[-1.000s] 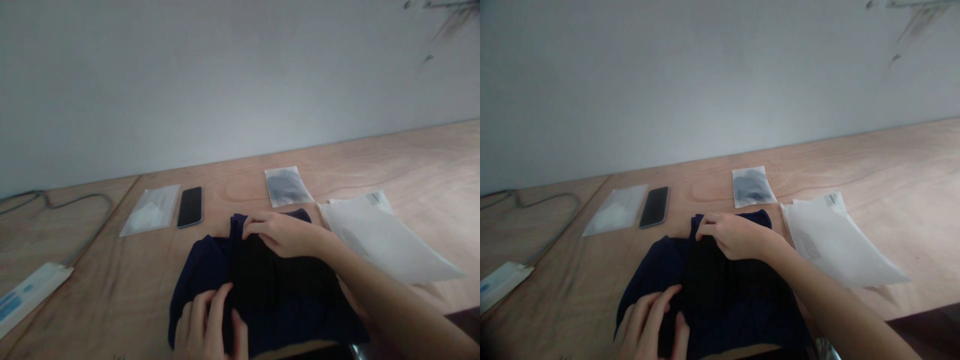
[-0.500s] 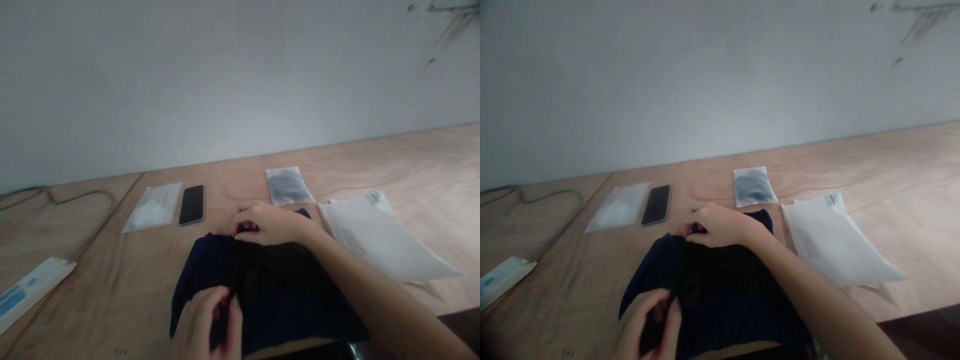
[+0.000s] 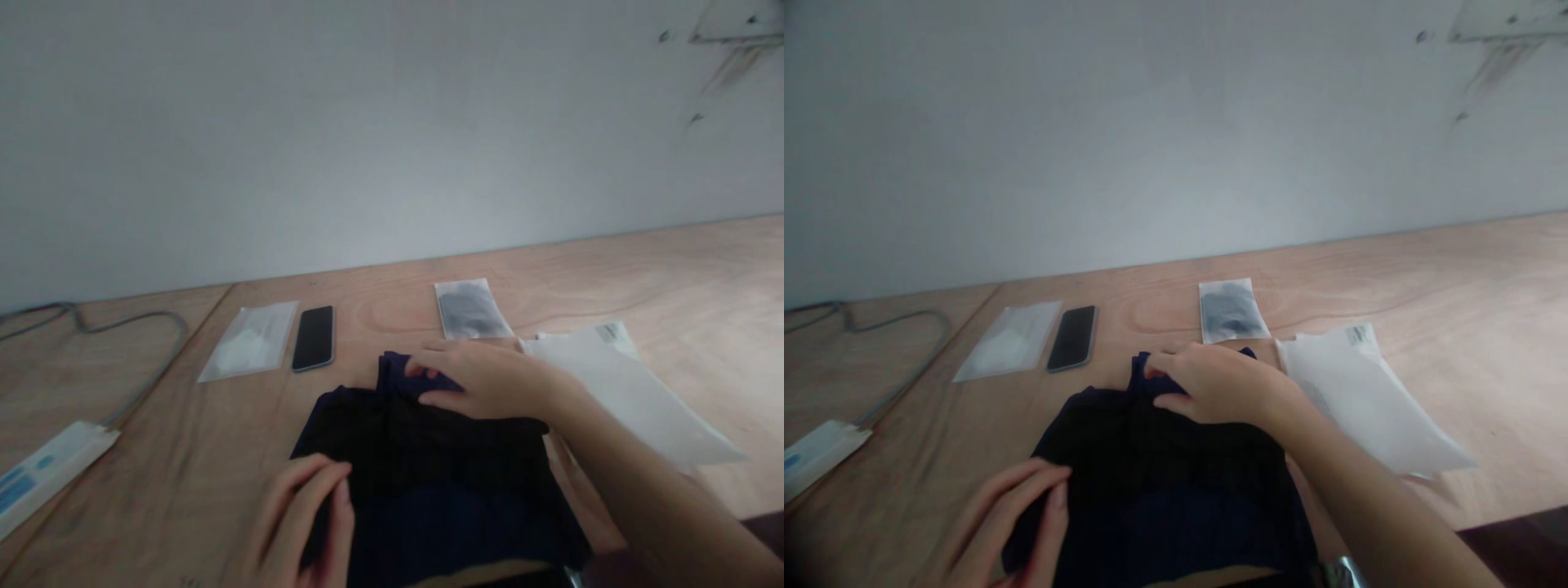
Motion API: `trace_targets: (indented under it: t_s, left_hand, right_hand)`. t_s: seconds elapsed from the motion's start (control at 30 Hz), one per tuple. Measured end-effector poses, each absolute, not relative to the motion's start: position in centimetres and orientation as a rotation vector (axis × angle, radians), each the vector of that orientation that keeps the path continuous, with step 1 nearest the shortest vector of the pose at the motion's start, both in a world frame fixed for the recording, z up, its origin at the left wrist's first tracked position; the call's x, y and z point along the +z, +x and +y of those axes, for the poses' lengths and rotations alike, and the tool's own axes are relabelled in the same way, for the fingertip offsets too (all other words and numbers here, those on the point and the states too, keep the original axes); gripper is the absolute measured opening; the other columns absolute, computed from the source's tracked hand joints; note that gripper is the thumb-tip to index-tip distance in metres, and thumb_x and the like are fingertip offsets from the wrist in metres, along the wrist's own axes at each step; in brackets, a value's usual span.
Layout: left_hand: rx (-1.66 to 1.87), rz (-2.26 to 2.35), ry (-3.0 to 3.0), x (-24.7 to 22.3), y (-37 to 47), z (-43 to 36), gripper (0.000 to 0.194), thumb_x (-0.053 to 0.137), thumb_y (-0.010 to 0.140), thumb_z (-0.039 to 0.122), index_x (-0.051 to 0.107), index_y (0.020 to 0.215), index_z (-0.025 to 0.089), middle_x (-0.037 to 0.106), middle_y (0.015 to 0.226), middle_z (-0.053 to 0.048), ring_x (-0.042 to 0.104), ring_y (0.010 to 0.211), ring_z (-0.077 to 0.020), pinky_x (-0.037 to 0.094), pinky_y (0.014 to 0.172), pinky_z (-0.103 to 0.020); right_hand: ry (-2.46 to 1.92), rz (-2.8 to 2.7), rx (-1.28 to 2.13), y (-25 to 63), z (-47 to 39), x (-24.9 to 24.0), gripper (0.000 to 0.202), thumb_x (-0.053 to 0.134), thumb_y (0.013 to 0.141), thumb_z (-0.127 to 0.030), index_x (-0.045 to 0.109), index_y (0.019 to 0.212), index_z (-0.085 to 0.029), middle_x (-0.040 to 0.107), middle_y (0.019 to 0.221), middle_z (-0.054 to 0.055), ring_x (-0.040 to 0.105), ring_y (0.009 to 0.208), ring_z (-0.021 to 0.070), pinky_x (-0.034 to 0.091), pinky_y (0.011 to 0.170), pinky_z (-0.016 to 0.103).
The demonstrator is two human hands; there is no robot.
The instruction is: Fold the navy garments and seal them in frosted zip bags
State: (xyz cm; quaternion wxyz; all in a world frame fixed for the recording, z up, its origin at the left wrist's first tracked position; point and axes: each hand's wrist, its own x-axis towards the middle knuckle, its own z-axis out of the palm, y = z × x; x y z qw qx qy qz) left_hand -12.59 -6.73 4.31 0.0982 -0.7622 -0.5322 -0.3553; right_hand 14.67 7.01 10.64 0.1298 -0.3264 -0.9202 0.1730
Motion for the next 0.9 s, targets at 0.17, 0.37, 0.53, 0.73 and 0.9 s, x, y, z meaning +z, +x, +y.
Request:
trace_targets:
  t_s: [0.17,0.37,0.53,0.73,0.9]
  left_hand:
    - [-0.787,-1.35,-2.633,4.1,-10.2,-1.9,0.028,0.055,0.101,0.015,0.072,0.122,0.023,0.071,0.111,-0.008,0.071,0.099,-0.023,0.061,0.085,-0.036]
    - [-0.668,-1.376,-2.765,3.7,-10.6,0.0,0.024,0.055,0.099,0.012,0.076,0.104,0.023,0.071,0.099,-0.005,0.068,0.087,-0.0204,0.058,0.078,-0.032]
    - [-0.635,-1.474,-2.725,6.0,-10.0,3.2,0.021,0.054,0.101,0.017,0.074,0.101,0.023,0.074,0.098,-0.004,0.071,0.088,-0.0191,0.056,0.081,-0.03]
    - [-0.397,-1.595,-2.483,6.9,-8.4,8.5,0.017,0.062,0.096,0.017,0.073,0.109,0.018,0.077,0.094,-0.01,0.072,0.087,-0.0279,0.052,0.072,-0.036]
    - [-0.466,-1.608,-2.418,5.8,-11.0,5.5,0.015,0.058,0.101,0.025,0.069,0.092,0.02,0.074,0.088,-0.006,0.069,0.083,-0.0254,0.05,0.075,-0.036]
  right_hand:
    - [-1.33,-2.565,0.571,23.0,3.6,7.5,0.033,0.08,0.082,-0.018,0.07,0.112,-0.025,0.072,0.111,0.005,0.072,0.088,0.0215,0.057,0.076,0.032]
    - [-1.448,-2.424,0.743,26.0,0.7,4.0,0.024,0.057,0.088,-0.006,0.07,0.096,-0.024,0.067,0.11,0.005,0.069,0.077,0.0151,0.056,0.069,0.029]
    - [-1.429,-2.338,0.525,25.3,2.8,4.7,0.02,0.051,0.093,-0.008,0.064,0.1,-0.022,0.067,0.101,0.006,0.067,0.081,0.017,0.053,0.071,0.03]
    - [-1.65,-2.274,0.222,23.6,7.7,3.7,0.016,0.05,0.097,-0.009,0.061,0.102,-0.018,0.07,0.087,0.008,0.068,0.08,0.0225,0.049,0.073,0.032]
    - [-1.696,-2.247,0.106,23.4,6.0,2.8,0.014,0.056,0.103,-0.027,0.063,0.107,-0.016,0.067,0.107,0.017,0.068,0.092,0.0292,0.054,0.08,0.04]
